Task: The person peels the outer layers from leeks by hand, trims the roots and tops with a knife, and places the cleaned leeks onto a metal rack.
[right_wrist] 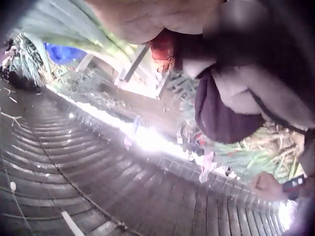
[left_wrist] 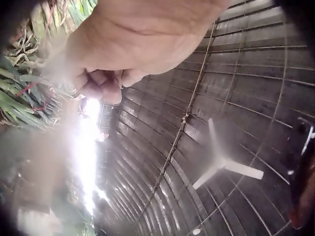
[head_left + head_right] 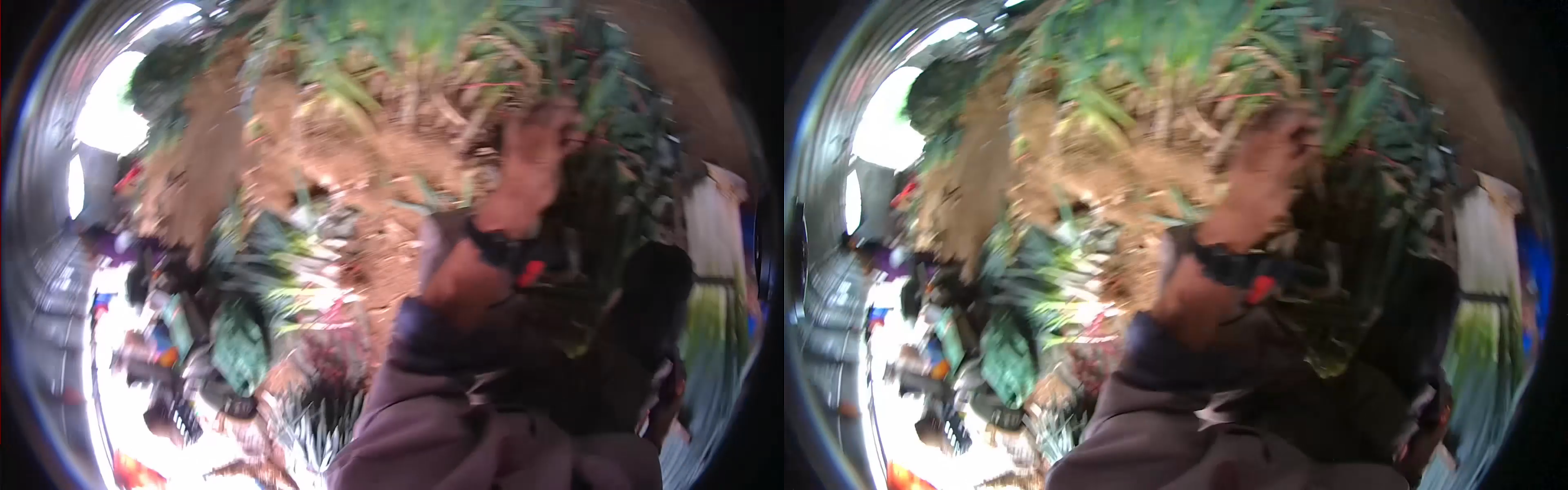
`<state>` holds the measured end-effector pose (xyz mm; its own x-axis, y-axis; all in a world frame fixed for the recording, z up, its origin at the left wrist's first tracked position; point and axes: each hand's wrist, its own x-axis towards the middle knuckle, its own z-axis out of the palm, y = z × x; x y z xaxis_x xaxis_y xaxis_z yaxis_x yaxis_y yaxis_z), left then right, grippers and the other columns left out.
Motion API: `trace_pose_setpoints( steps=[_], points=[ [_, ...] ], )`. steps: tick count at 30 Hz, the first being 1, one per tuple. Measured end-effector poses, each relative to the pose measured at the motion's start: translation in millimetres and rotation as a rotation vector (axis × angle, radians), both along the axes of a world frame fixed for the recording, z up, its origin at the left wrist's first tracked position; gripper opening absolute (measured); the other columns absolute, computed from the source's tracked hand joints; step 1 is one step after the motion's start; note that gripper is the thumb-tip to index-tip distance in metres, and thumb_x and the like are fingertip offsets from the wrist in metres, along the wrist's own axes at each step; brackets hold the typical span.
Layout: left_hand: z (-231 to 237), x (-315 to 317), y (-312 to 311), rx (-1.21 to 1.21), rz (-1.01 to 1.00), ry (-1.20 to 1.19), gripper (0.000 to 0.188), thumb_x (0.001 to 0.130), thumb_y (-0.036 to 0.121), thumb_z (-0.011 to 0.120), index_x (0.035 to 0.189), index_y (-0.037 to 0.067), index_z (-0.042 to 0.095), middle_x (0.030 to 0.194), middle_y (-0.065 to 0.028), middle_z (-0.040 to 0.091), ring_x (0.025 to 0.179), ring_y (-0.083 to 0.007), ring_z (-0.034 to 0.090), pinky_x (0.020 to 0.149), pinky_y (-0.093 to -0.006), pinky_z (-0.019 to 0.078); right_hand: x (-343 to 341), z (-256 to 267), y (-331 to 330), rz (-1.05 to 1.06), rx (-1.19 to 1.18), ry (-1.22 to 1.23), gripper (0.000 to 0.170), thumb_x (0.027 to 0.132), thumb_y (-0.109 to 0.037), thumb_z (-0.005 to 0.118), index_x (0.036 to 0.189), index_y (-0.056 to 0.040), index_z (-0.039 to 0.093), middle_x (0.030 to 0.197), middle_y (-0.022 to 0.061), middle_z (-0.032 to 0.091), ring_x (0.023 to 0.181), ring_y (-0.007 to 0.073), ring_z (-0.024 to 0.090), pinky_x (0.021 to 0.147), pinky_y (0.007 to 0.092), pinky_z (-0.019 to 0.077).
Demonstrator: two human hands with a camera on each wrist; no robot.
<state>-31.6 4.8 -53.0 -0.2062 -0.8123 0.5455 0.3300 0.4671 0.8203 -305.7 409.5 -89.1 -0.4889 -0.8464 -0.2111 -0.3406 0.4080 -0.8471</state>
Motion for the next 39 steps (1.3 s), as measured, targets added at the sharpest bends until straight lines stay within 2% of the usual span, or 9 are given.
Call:
trace_pose_setpoints(
  steps=[1,2,4,10,15,17,20,26,39],
  points=[
    [-8,0,-3,0.192,-0.188,0.162,0.024,0.087,0.013,0.063,0.11,0.006,0.062,0.112,-0.0037,0.059,0.083,-0.0161,0.06,0.079,-0.0293,0.0508,5,6,-7,-0.03,-0.031,-0.039,0.043,0.1,-0.021,0.052,0.134,0.0036,0.048,0.126,0.0127,0.059,0.109,0.0196,0.06,0.095,0.03,0.0475],
    [6,13,-10,-0.227,0.122,-0.474,0.022,0.09,0.014,0.066,0.111,0.008,0.064,0.108,-0.0044,0.062,0.083,-0.0149,0.06,0.079,-0.029,0.0507,11,20,-5,-0.055,-0.094,-0.104,0.043,0.1,-0.02,0.052,0.135,0.0035,0.047,0.127,0.0125,0.058,0.11,0.0193,0.06,0.096,0.0297,0.0474],
    [29,4,-2,0.699,-0.28,0.374,0.02,0.093,0.016,0.066,0.112,0.008,0.065,0.1,-0.0043,0.067,0.081,-0.0137,0.062,0.076,-0.029,0.0513,20,41,-8,-0.144,-0.184,-0.228,0.044,0.1,-0.019,0.051,0.138,0.0031,0.043,0.123,0.0136,0.058,0.105,0.018,0.06,0.091,0.0282,0.0486],
    [29,9,-9,0.748,-0.306,0.411,0.021,0.094,0.017,0.066,0.112,0.007,0.066,0.093,-0.0026,0.071,0.075,-0.0107,0.066,0.072,-0.0261,0.0518,21,96,-60,-0.007,-0.566,-1.611,0.051,0.101,-0.013,0.048,0.147,0.0019,0.032,0.113,0.0169,0.056,0.09,0.0141,0.061,0.077,0.0238,0.0523],
    [32,21,-8,0.752,-0.247,0.457,0.018,0.095,0.016,0.065,0.11,0.006,0.065,0.092,-0.0017,0.068,0.078,-0.0114,0.062,0.074,-0.0263,0.051,23,139,-166,0.207,-0.257,0.634,0.042,0.098,-0.01,0.047,0.138,0.002,0.048,0.1,0.0089,0.064,0.077,0.0182,0.063,0.076,0.0292,0.0513],
    [34,26,-8,0.739,-0.214,0.493,0.02,0.095,0.018,0.066,0.11,0.005,0.063,0.089,0.0001,0.064,0.079,-0.0108,0.058,0.075,-0.0264,0.0491,24,157,-229,0.576,-0.406,0.459,0.044,0.096,-0.014,0.055,0.138,-0.0019,0.051,0.091,0.0066,0.065,0.067,0.0142,0.061,0.062,0.0244,0.0485],
    [31,39,-15,0.755,-0.21,0.524,0.013,0.096,0.015,0.062,0.108,0.008,0.064,0.091,-0.0019,0.065,0.078,-0.0123,0.058,0.073,-0.0258,0.0491,46,138,-325,0.363,-0.146,-0.673,0.036,0.096,-0.024,0.062,0.12,0.0022,0.061,0.076,0.0063,0.063,0.054,0.0084,0.056,0.045,0.0207,0.041],
    [43,54,-14,0.708,-0.181,0.507,0.018,0.099,0.019,0.06,0.111,0.005,0.061,0.091,0.0002,0.063,0.077,-0.0098,0.056,0.075,-0.0245,0.0478,97,12,-450,0.378,-0.158,-0.29,0.054,0.103,-0.049,0.04,0.071,-0.0072,0.053,0.056,-0.0023,0.046,0.045,0.0066,0.044,0.043,0.0255,0.0408],
    [45,45,-18,0.78,-0.12,0.488,0.025,0.098,0.018,0.061,0.117,0.001,0.059,0.095,-0.002,0.064,0.079,-0.0092,0.057,0.079,-0.025,0.0491,196,-59,-461,0.169,-0.137,-0.294,0.031,0.094,-0.026,0.056,0.102,0.0016,0.044,0.084,0.0105,0.054,0.067,0.0169,0.053,0.058,0.0341,0.0451]
  ],
)
